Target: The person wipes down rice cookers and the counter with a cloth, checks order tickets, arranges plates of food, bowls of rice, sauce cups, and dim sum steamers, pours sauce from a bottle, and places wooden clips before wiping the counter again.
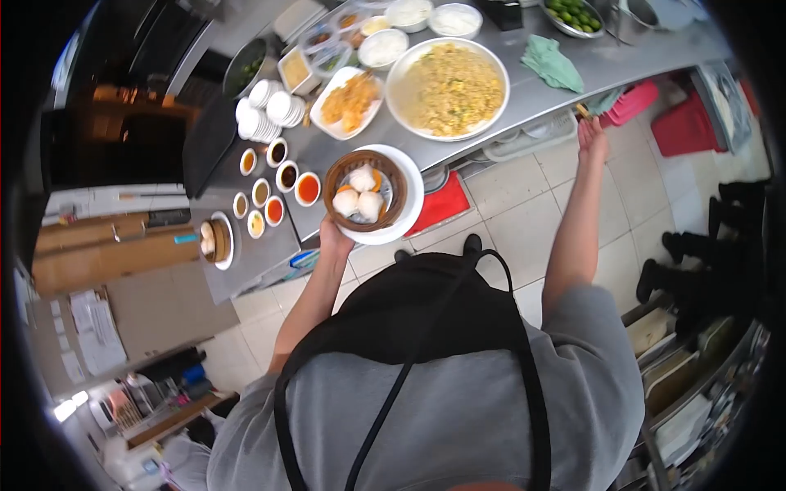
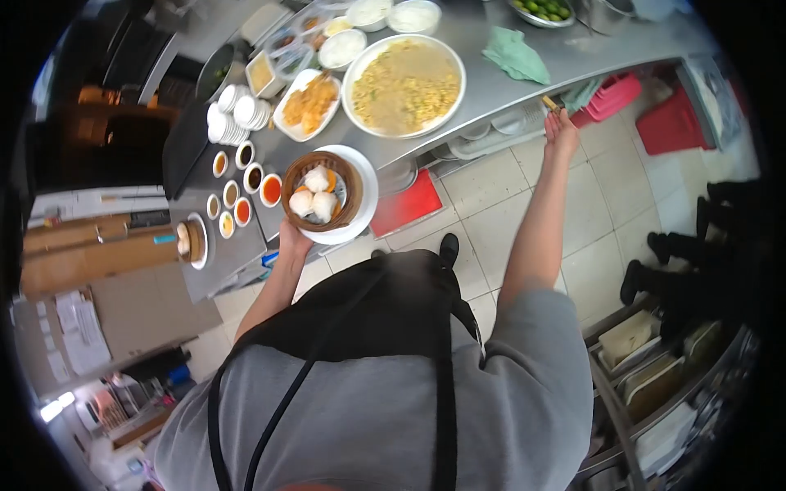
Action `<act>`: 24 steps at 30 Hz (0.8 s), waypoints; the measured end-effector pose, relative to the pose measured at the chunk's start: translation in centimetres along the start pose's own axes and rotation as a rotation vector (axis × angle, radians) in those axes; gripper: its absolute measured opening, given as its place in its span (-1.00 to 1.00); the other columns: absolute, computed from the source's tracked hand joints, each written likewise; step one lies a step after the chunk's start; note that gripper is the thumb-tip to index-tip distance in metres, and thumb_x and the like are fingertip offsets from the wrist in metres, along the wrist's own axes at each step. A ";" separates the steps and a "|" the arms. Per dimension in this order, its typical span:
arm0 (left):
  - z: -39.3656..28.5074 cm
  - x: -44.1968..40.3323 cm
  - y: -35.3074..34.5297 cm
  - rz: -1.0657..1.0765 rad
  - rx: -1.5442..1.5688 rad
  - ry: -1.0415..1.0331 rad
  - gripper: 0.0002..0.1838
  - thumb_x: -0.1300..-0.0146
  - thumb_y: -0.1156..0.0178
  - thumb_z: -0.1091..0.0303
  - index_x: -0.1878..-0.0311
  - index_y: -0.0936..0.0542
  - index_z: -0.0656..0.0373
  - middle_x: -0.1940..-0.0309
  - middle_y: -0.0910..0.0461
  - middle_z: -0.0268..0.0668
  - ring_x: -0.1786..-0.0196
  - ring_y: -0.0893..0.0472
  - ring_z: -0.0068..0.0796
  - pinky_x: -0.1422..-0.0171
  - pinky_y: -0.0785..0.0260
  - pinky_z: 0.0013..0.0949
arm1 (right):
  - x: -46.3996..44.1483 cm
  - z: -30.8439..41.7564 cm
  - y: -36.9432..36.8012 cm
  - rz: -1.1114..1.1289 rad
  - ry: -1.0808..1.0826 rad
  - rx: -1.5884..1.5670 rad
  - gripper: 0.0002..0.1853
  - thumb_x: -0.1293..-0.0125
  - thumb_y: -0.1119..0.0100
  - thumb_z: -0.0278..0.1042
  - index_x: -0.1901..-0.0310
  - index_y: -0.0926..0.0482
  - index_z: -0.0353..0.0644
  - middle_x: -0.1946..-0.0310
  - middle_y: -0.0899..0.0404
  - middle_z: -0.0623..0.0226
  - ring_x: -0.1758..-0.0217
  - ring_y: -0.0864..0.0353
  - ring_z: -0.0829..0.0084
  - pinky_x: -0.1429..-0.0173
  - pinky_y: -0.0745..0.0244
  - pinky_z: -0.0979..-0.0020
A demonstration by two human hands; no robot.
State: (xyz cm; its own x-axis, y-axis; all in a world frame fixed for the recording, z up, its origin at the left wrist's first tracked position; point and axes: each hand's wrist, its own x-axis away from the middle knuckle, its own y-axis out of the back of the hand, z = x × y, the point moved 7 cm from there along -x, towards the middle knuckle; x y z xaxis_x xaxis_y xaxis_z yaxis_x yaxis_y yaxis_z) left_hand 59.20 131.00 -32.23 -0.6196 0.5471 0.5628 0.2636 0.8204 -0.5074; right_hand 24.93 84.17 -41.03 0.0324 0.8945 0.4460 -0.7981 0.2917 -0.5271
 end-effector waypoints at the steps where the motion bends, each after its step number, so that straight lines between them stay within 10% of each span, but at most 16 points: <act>1: -0.3 0.6 -0.1 -0.040 -0.011 -0.003 -0.55 -0.26 0.28 0.24 -0.15 -0.23 0.30 -0.12 -0.28 -0.03 -0.17 -0.29 -0.11 -0.28 -0.11 -0.09 | 3.8 1.0 -2.0 0.096 0.011 0.080 -0.86 -0.12 -0.13 -0.40 0.37 -0.45 -0.31 0.40 -0.52 0.26 0.32 -0.54 0.46 0.25 -0.49 0.50; 9: -4.3 3.2 0.2 0.059 0.053 -0.030 -0.55 -0.28 0.29 0.22 -0.13 -0.23 0.32 -0.10 -0.30 -0.04 -0.15 -0.32 -0.13 -0.24 -0.16 -0.14 | 28.5 -4.7 -17.8 0.712 0.033 0.622 -0.82 -0.01 -0.26 -0.42 0.51 -0.43 -0.27 0.55 -0.53 0.25 0.55 -0.51 0.55 0.42 -0.41 0.60; 24: -22.1 -0.2 13.9 0.055 0.385 -0.165 -0.58 -0.28 0.28 0.25 -0.12 -0.27 0.28 -0.08 -0.32 -0.07 -0.14 -0.33 -0.16 -0.25 -0.16 -0.11 | 39.2 -20.3 -28.1 0.896 -0.047 0.989 -0.69 -0.18 -0.09 -0.15 0.23 -0.48 -0.26 0.48 -0.49 0.40 0.44 -0.47 0.60 0.40 -0.35 0.60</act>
State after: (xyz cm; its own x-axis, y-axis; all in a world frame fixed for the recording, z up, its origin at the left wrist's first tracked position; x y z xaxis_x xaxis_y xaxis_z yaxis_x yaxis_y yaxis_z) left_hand 79.33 146.01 -24.96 -0.7310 0.5282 0.4320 0.0229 0.6517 -0.7581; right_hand 60.90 117.95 -23.40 -0.7337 0.6284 0.2583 -0.6309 -0.7713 0.0845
